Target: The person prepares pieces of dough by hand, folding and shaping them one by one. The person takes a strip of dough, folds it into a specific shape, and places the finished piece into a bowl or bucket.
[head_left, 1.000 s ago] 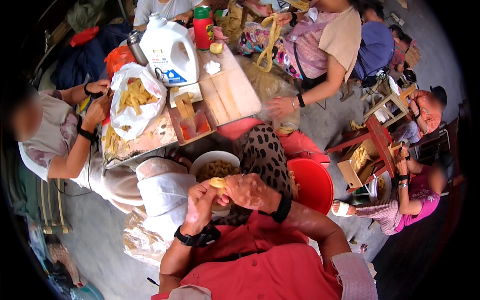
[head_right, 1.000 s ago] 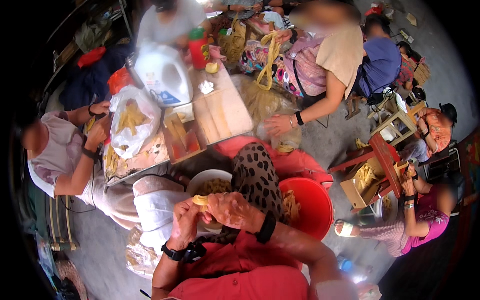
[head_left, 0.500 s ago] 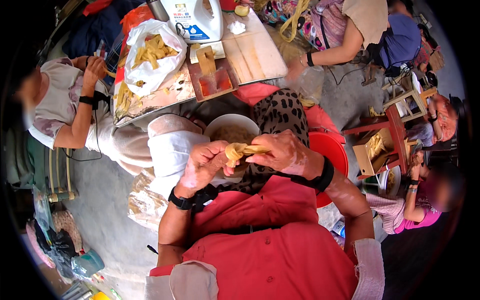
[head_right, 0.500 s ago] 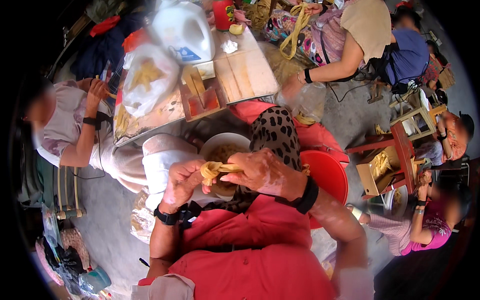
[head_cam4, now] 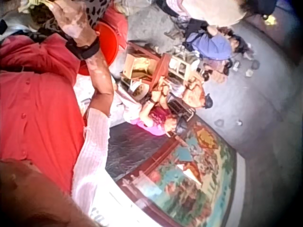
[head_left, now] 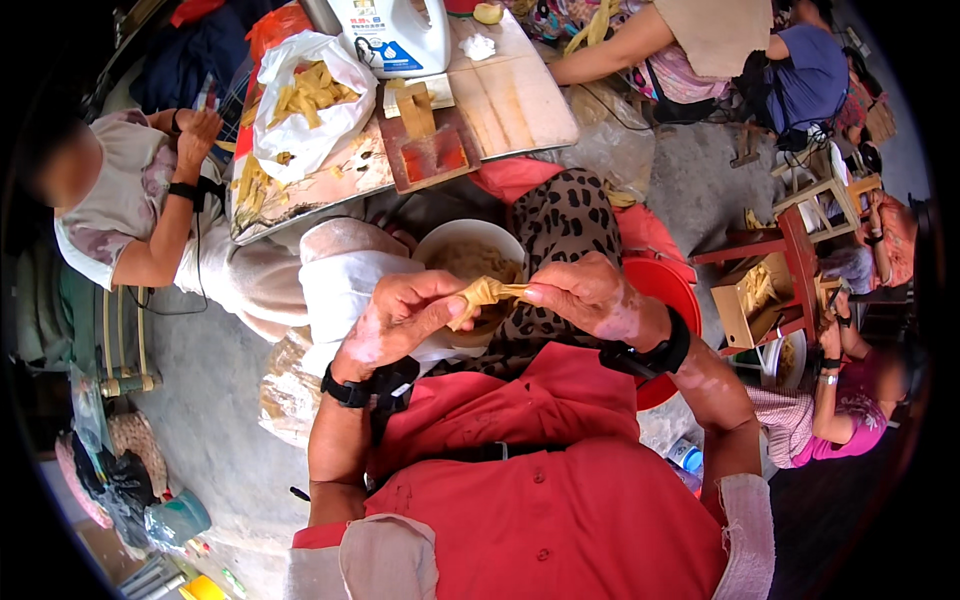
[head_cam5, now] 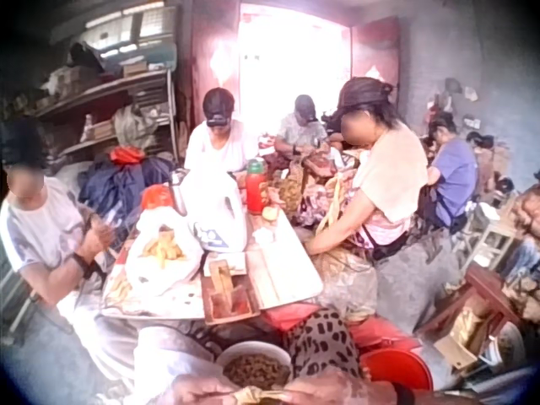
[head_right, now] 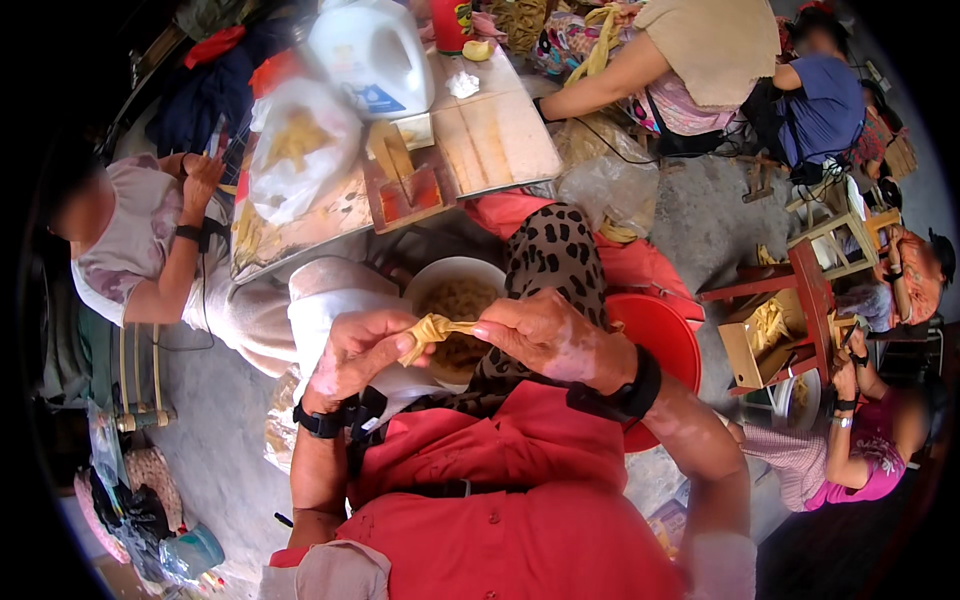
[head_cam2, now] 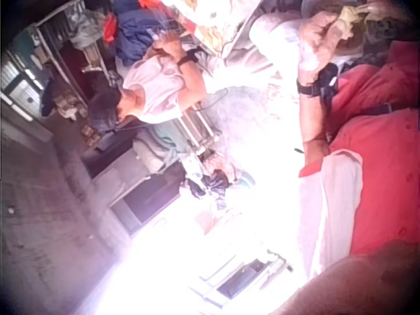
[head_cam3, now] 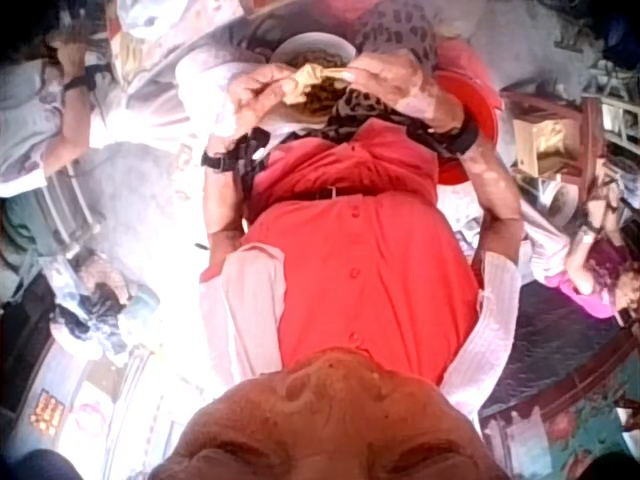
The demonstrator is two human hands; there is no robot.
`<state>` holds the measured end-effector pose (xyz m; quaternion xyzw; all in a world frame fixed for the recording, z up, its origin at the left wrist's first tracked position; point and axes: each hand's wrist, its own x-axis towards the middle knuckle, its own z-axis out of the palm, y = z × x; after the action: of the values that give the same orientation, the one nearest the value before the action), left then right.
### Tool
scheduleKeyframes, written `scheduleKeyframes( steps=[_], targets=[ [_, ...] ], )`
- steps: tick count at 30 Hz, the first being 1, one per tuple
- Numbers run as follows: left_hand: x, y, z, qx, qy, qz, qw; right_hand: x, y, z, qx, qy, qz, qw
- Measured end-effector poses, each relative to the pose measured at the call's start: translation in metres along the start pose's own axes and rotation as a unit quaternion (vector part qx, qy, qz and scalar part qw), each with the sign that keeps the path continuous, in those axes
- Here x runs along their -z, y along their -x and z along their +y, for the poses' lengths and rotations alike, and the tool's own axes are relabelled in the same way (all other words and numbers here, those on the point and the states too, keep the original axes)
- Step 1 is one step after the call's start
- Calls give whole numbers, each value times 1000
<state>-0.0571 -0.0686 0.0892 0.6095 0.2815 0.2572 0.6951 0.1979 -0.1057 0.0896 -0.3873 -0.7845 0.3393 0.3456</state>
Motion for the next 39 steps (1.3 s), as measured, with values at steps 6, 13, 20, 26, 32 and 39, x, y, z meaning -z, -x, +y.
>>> scheduleKeyframes(
  steps=[6,13,20,26,32,39],
  targets=[
    [-11,-12,19,-3,-237,-9,972,-12,3,11,14,-4,16,1000],
    [-22,-26,3,-133,-299,-77,942,-11,10,15,16,-16,-24,999],
    [1,3,13,-91,-257,-148,951,-15,22,4,52,-24,-70,996],
    [35,-6,22,-29,-267,79,960,-13,-35,20,111,36,41,992],
    [67,-61,19,7,-238,188,953,6,-96,61,21,46,51,997],
    [103,-103,-8,41,-138,211,967,5,-136,103,-15,21,53,998]
  ],
)
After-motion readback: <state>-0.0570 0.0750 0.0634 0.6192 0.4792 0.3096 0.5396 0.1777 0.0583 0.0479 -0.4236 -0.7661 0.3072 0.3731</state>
